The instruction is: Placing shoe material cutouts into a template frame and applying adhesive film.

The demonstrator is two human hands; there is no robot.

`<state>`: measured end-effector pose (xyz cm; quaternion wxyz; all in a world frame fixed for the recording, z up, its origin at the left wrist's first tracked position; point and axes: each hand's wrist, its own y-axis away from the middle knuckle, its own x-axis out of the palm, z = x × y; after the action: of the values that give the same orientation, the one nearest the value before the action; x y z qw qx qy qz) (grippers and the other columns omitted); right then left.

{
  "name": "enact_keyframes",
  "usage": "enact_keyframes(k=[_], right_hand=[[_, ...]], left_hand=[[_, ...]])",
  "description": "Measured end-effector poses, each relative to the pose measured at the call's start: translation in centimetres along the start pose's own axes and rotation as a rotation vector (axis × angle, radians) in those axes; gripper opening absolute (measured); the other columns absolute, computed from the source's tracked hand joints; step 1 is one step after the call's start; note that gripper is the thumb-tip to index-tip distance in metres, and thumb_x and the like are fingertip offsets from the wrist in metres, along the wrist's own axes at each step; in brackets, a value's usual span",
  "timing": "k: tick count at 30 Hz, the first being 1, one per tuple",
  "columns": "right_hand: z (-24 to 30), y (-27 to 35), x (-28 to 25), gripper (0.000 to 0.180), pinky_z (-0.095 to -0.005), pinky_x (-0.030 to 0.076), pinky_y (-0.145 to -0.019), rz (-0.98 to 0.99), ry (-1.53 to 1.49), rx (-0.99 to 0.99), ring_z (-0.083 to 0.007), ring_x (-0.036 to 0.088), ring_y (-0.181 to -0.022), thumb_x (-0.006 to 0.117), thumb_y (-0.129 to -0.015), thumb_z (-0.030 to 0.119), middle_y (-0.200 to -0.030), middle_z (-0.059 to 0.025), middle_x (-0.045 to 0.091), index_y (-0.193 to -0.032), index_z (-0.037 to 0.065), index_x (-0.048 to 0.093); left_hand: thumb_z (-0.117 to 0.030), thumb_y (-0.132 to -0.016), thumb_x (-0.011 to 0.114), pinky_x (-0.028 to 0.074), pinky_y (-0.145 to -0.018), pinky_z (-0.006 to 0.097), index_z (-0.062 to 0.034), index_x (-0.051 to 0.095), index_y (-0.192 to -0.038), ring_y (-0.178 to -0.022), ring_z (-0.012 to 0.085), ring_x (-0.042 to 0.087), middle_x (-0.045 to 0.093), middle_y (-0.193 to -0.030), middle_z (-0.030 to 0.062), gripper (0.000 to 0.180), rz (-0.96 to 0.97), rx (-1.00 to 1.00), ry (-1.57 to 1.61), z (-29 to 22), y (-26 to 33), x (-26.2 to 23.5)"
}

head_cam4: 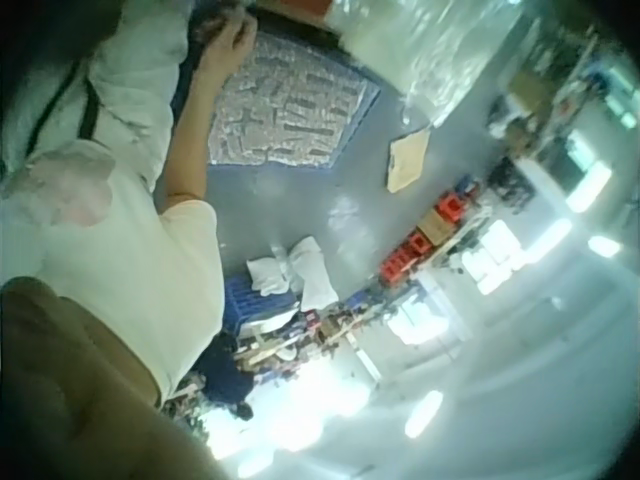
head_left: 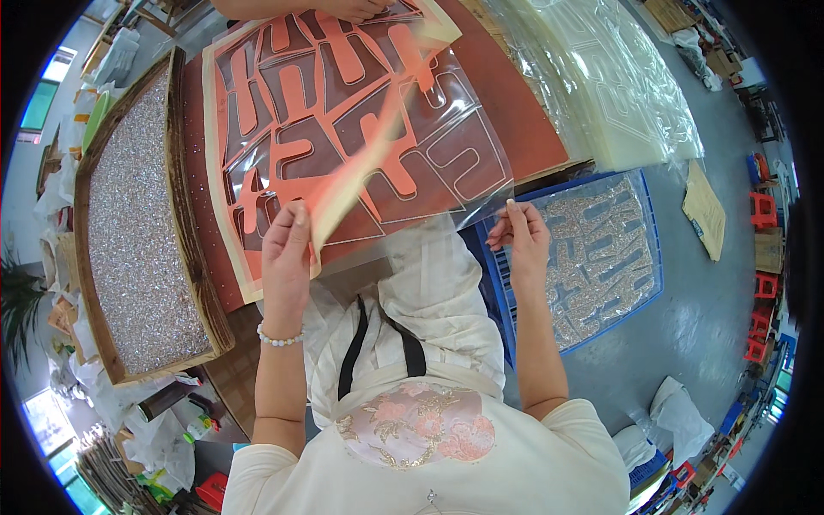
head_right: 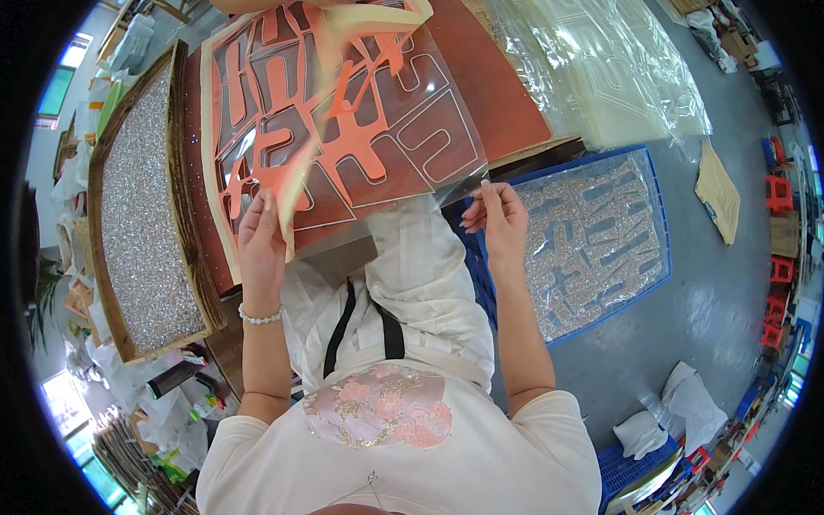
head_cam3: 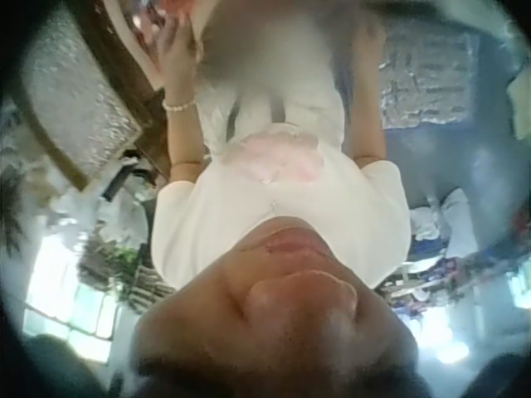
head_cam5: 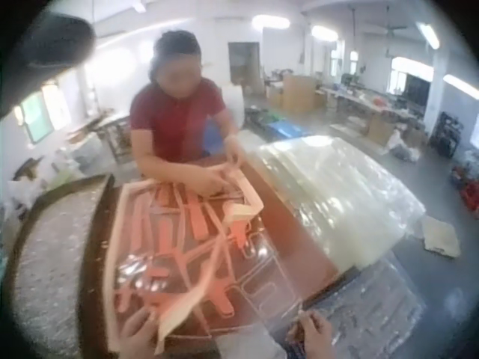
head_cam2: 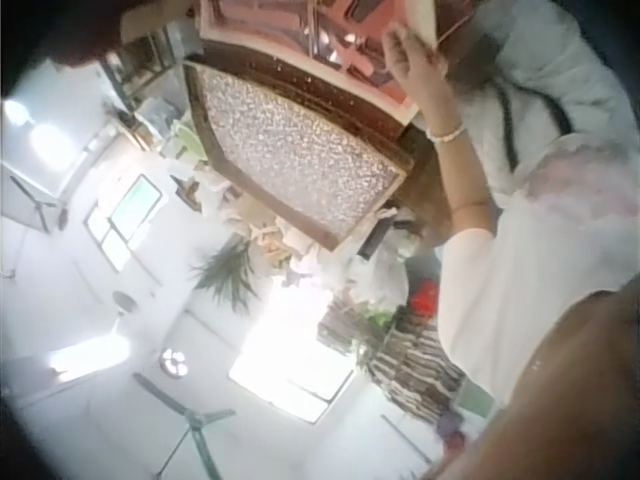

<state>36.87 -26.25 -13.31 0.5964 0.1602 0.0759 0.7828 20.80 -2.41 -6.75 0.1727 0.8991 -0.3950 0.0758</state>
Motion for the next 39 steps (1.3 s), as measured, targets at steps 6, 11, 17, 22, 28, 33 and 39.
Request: enact_keyframes(k=[6, 11, 17, 22, 28, 33, 39], right_hand=[[0.2, 0.3, -3.0, 0.035, -0.0218, 0.035, -0.039, 0.227, -0.390, 0.129, -0.0091, 0.044, -0.042, 0.044, -0.099, 0.034, -0.049, -0.0008, 0.046, -0.080, 0.006, 0.055], [1.9, 1.0, -1.3, 0.040, -0.0184, 0.036, -0.040, 0.055, 0.023, 0.084, -0.0072, 0.048, -0.044, 0.042, -0.099, 0.038, -0.052, -0.0006, 0.048, -0.079, 0.005, 0.054], [1.5, 0.4, -0.7, 0.026, -0.0185, 0.036, -0.037, -0.137, 0.219, -0.068, -0.0048, 0.047, -0.046, 0.066, -0.088, 0.024, -0.059, -0.0009, 0.050, -0.087, 0.005, 0.049], [1.7, -0.5, -0.8, 0.026, -0.0177, 0.033, -0.039, -0.190, 0.226, -0.137, -0.0035, 0.044, -0.046, 0.067, -0.088, 0.025, -0.063, 0.0008, 0.049, -0.089, 0.006, 0.048], [2.2, -0.7, -1.1, 0.025, -0.0171, 0.029, -0.040, -0.131, 0.233, -0.147, -0.0022, 0.041, -0.047, 0.066, -0.089, 0.026, -0.063, 0.0026, 0.048, -0.083, 0.007, 0.050], [3.1, -0.4, -1.0, 0.024, -0.0174, 0.029, -0.041, -0.137, 0.176, -0.158, -0.0022, 0.040, -0.046, 0.066, -0.088, 0.024, -0.061, 0.0035, 0.047, -0.080, 0.008, 0.050], [3.5, -0.5, -0.8, 0.021, -0.0166, 0.026, -0.041, -0.124, 0.103, -0.110, -0.0016, 0.039, -0.045, 0.067, -0.087, 0.020, -0.056, 0.0055, 0.045, -0.077, 0.010, 0.051]], left_hand=[[-0.015, -0.091, 0.058, 0.039, -0.072, 0.028, -0.0002, 0.060, -0.092, -0.076, 0.0141, 0.045, 0.054, -0.077, 0.0027, 0.015, 0.288, 0.069, -0.685, 0.5, 0.1, 2.3], [-0.015, -0.090, 0.059, 0.040, -0.075, 0.030, -0.0004, 0.060, -0.092, -0.074, 0.0184, 0.046, 0.054, -0.077, 0.0059, 0.015, 0.277, 0.125, -0.850, 0.6, -0.2, 2.6], [-0.013, -0.090, 0.058, 0.038, -0.075, 0.030, -0.0005, 0.059, -0.089, -0.072, 0.0180, 0.046, 0.053, -0.074, 0.0056, 0.013, 0.285, 0.213, -0.994, 0.0, -0.2, 3.4], [-0.012, -0.089, 0.057, 0.036, -0.081, 0.032, -0.0016, 0.060, -0.087, -0.071, 0.0207, 0.048, 0.053, -0.071, 0.0062, 0.011, 0.270, 0.251, -1.037, 0.3, -0.2, 3.8], [-0.013, -0.089, 0.057, 0.034, -0.077, 0.033, -0.0024, 0.060, -0.085, -0.070, 0.0209, 0.047, 0.054, -0.071, 0.0059, 0.011, 0.301, 0.279, -1.058, 0.4, -0.4, 3.5], [-0.014, -0.090, 0.057, 0.035, -0.077, 0.031, -0.0033, 0.060, -0.088, -0.072, 0.0198, 0.045, 0.052, -0.073, 0.0046, 0.011, 0.360, 0.218, -1.099, 0.4, -0.7, 3.2], [-0.014, -0.089, 0.058, 0.033, -0.074, 0.032, -0.0028, 0.060, -0.085, -0.069, 0.0198, 0.044, 0.051, -0.069, 0.0046, 0.012, 0.352, 0.257, -1.082, 0.5, -0.8, 2.8]])
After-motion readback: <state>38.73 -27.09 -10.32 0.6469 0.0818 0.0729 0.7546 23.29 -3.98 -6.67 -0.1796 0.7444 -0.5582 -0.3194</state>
